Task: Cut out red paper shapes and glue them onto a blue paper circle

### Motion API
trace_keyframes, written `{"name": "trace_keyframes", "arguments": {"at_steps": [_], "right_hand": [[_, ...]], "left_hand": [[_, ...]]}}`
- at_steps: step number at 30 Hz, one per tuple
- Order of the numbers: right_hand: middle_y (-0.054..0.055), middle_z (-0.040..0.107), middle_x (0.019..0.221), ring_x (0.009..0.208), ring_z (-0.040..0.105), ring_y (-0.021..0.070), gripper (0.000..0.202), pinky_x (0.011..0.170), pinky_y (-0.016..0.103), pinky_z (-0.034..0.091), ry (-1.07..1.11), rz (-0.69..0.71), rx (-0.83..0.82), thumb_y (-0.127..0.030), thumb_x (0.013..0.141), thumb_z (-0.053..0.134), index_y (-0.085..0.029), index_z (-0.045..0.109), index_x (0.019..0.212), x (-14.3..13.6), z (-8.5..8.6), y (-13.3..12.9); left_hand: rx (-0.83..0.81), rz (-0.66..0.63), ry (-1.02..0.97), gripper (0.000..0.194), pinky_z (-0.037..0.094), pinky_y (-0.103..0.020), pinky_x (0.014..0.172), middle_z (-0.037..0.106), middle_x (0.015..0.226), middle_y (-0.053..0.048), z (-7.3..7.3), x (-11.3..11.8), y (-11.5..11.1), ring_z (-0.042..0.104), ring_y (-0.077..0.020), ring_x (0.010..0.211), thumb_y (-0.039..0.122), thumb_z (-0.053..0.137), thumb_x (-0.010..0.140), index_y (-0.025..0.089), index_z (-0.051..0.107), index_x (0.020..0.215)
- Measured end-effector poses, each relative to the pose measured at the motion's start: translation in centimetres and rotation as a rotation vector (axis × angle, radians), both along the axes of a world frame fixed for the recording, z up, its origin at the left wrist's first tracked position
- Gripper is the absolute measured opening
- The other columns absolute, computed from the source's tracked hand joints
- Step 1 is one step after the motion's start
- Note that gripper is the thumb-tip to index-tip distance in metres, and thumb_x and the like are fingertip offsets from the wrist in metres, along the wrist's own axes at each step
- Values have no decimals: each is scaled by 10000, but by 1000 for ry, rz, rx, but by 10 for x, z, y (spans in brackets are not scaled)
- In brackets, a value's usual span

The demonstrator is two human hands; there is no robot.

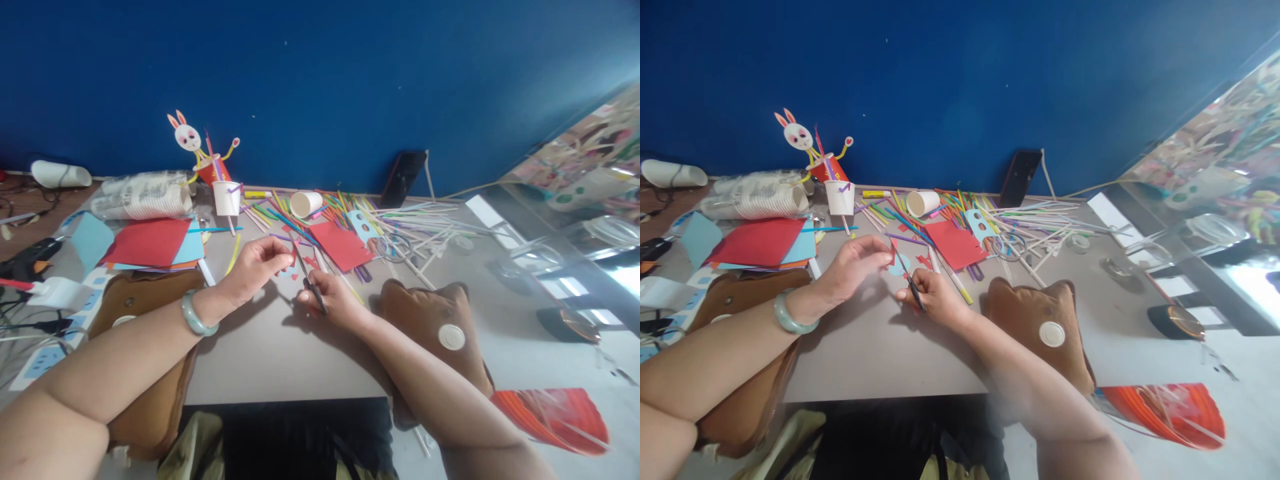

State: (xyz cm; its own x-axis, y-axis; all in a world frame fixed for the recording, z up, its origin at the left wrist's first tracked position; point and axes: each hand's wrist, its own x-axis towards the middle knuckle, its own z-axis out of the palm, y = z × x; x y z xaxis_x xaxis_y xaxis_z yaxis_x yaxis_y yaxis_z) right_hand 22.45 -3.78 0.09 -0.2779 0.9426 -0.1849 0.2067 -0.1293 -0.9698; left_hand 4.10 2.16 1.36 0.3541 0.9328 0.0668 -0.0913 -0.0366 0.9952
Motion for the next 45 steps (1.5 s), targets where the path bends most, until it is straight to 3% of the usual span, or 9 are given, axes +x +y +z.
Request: {"name": "trace_keyframes", "arguments": {"at_steps": [5,11,17,27,33,38,45], "right_hand": [[-62,525,466,432,452,93,464,458,233,317,34,-46,3,-545,762,719,-229,392,673,2,-4,1],[-58,550,570,507,499,110,500,491,246,373,83,-54,18,-595,713,743,-228,408,773,8,-5,1],[-50,495,617,564,454,102,466,517,241,329,-171,-9,109,-556,715,746,-210,435,725,19,2,5],[-74,393,552,546,317,95,507,504,241,238,-509,-98,288,-568,665,767,-224,395,650,29,-1,11],[-59,413,540,540,312,106,524,513,248,251,-596,-103,339,-617,688,729,-227,385,619,29,-1,11],[-51,421,539,536,319,112,526,516,249,257,-616,-133,359,-620,689,723,-230,379,613,28,-1,11],[-52,425,528,529,321,112,513,512,250,254,-609,-141,340,-592,687,738,-230,382,612,28,-3,11]], "left_hand": [[-5,6,-13,109,420,-211,567,592,608,36,1,1,0,515,-77,566,236,692,721,168,617,681],[-33,15,1,97,448,-221,551,681,681,-1,7,2,-2,609,-109,595,232,669,718,172,599,750],[-17,26,-25,95,460,-228,547,635,613,30,7,0,-1,579,-95,533,213,672,727,177,595,769],[44,120,-20,75,408,-217,519,577,581,51,7,-5,8,501,-78,522,181,681,692,186,609,712],[129,176,116,73,402,-220,522,595,614,39,10,-5,7,513,-88,549,168,672,645,183,618,691],[245,192,201,42,434,-231,574,637,674,19,4,-7,9,550,-105,605,164,636,680,183,636,717],[283,191,236,52,439,-234,593,643,691,17,-1,-7,9,561,-112,623,162,618,693,185,637,735]]}}
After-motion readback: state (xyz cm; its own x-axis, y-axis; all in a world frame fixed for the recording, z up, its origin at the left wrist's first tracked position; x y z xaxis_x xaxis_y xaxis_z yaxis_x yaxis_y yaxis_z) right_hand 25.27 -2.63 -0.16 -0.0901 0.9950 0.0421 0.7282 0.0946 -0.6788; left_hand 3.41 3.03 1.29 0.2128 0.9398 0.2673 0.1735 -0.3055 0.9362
